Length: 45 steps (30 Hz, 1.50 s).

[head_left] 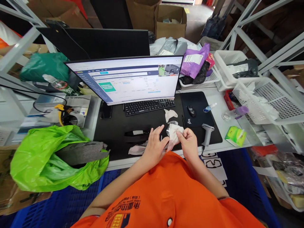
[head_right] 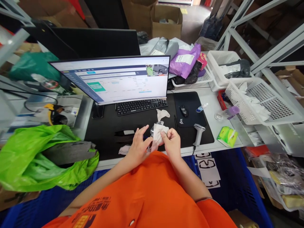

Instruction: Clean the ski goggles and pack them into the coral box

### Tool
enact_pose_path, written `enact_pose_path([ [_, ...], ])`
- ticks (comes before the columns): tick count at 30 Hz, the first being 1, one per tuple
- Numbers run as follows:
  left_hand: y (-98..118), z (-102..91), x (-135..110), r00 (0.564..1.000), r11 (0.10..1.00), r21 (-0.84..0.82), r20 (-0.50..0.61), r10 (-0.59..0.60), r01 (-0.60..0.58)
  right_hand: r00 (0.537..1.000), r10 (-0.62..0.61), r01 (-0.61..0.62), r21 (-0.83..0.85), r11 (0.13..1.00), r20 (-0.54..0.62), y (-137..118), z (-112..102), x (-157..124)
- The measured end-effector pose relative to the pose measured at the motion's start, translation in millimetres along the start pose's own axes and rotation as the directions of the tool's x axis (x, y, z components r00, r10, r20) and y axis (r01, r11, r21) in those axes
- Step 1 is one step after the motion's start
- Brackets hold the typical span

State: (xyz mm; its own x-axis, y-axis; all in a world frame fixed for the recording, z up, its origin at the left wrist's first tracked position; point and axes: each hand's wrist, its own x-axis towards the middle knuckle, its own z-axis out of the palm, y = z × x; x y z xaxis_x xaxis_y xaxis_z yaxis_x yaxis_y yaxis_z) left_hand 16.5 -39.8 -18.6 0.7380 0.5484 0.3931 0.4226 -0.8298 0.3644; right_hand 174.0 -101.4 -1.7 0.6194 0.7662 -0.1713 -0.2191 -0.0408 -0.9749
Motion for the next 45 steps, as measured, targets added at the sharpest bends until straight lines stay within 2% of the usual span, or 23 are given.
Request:
enact_pose_path([
  [2,0,3.5,0,0.996,0.999,0.033,-0.08,-0.03,0.033,1.0,-0.011,0.011,0.041,0.999,-0.001,3,9,-4],
  [5,-1,6.1,0,0.976,0.998,0.035,-0.214,-0.051,0.06,0.995,-0.061,0.061,0.0,0.998,0.081,10,26,-14],
  [9,-6,5.0,0,0.894,0.995,0.036,-0.443,-0.066,0.092,0.973,-0.206,0.212,-0.05,0.976,0.105,15,40,-23],
  [11,-8,5.0,-1,0.87,0.994,0.072,-0.492,-0.031,0.076,0.971,-0.208,0.209,0.0,0.978,0.116,13,43,-22],
  [16,-9,10.0,-3,0.891,0.967,0.239,-0.453,0.037,0.082,0.986,-0.156,0.142,0.175,0.974,0.067,1,48,-13],
  [18,-7,11.1,-3,0.882,0.967,0.242,-0.469,0.04,0.084,0.986,-0.167,0.163,0.118,0.979,0.023,-4,50,-12],
  [21,-3,9.3,-2,0.875,0.983,0.157,-0.485,-0.007,0.095,0.984,-0.181,0.181,-0.017,0.983,-0.005,-8,52,-15],
  [23,-2,7.1,-1,0.884,0.984,0.131,-0.465,-0.043,0.117,0.989,-0.145,0.145,-0.013,0.989,0.029,-9,52,-16],
  [26,-4,5.6,-2,0.896,0.973,0.172,-0.439,-0.063,0.152,0.99,-0.083,0.073,0.086,0.994,0.118,-8,50,-14],
  [29,-7,6.4,-2,0.904,0.965,0.21,-0.424,-0.058,0.16,0.99,-0.045,0.017,0.195,0.981,0.137,-9,44,-4],
  [33,-7,5.8,-2,0.901,0.968,0.222,-0.434,-0.007,0.114,0.999,0.014,-0.024,0.325,0.945,0.035,-17,36,17],
  [36,-5,2.4,-2,0.923,0.969,0.23,-0.384,0.011,0.085,0.997,0.047,-0.023,0.347,0.938,-0.061,-20,38,19],
  [38,-4,0.4,-2,0.929,0.977,0.195,-0.369,-0.009,0.087,0.998,0.065,-0.054,0.303,0.952,-0.028,-15,45,10],
  [41,-6,0.0,-2,0.908,0.988,0.112,-0.417,-0.05,0.105,0.998,-0.02,0.01,0.17,0.985,0.056,-2,57,-10],
  [43,-9,0.9,-3,0.892,0.991,0.068,-0.447,-0.069,0.111,0.993,-0.109,0.103,0.111,0.989,0.054,4,61,-17],
  [45,-12,1.5,-4,0.896,0.993,0.05,-0.439,-0.072,0.104,0.992,-0.121,0.115,0.116,0.987,0.043,4,62,-13],
])
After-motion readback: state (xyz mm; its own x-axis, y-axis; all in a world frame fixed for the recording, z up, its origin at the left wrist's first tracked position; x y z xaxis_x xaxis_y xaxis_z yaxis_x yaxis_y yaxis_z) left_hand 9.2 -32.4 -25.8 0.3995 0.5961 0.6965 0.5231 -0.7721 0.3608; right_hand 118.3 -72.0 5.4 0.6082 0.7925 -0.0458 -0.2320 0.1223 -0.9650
